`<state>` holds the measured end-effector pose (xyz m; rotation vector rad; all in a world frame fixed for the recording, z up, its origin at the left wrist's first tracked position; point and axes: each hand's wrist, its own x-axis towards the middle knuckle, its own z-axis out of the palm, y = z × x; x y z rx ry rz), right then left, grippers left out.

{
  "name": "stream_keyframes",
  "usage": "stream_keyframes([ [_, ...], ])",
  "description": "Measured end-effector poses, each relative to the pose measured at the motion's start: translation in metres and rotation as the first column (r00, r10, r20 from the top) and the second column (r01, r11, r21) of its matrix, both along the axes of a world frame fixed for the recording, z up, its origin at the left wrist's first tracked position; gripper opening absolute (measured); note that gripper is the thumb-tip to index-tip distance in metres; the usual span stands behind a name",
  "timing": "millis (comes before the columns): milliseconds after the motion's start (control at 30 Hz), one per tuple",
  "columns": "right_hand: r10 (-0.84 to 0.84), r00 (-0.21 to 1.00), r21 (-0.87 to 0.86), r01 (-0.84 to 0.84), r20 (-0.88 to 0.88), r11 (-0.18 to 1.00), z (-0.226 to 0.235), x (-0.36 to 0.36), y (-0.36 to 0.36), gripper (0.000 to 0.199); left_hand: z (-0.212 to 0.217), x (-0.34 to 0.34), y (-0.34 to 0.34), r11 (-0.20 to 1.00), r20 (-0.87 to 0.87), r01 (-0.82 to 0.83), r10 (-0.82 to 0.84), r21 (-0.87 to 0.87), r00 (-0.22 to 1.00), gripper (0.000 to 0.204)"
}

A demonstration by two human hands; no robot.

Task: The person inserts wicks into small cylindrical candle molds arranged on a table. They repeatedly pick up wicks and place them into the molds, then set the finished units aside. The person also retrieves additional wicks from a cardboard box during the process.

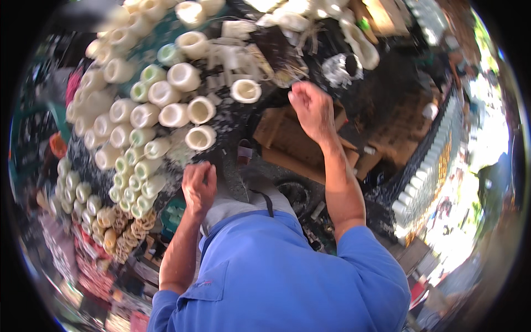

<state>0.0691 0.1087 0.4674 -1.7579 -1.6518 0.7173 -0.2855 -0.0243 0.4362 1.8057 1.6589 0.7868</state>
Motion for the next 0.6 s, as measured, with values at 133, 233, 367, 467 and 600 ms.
stream_keyframes([
  [133,-0.340,0.941,-0.536,0.284,-0.005,0.795,-0.110,0.093,-0.135,0.027,-0.013,0.065,-0.014,0.913,0.214,0.392,-0.362,-0.117,0.907,0.019],
  [233,-0.144,0.952,-0.758,0.301,0.269,0.579,-0.230,0.138,-0.222,0.051,-0.047,0.136,-0.013,0.777,0.268,0.628,-0.597,-0.041,0.756,0.025],
  [367,-0.203,0.931,-0.681,0.361,0.303,0.637,-0.390,0.191,-0.264,0.079,-0.131,0.222,-0.014,0.695,0.326,0.668,-0.588,-0.265,0.740,0.031],
  [467,-0.284,0.872,-0.699,0.490,0.399,0.521,-0.467,0.226,-0.265,0.098,-0.236,0.273,-0.009,0.587,0.153,0.440,-0.473,-0.679,0.868,0.049],
  [600,-0.433,0.792,-0.744,0.583,0.430,0.327,-0.490,0.211,-0.254,0.121,-0.403,0.300,0.019,0.507,-0.030,0.335,-0.584,-0.794,0.811,0.077],
])
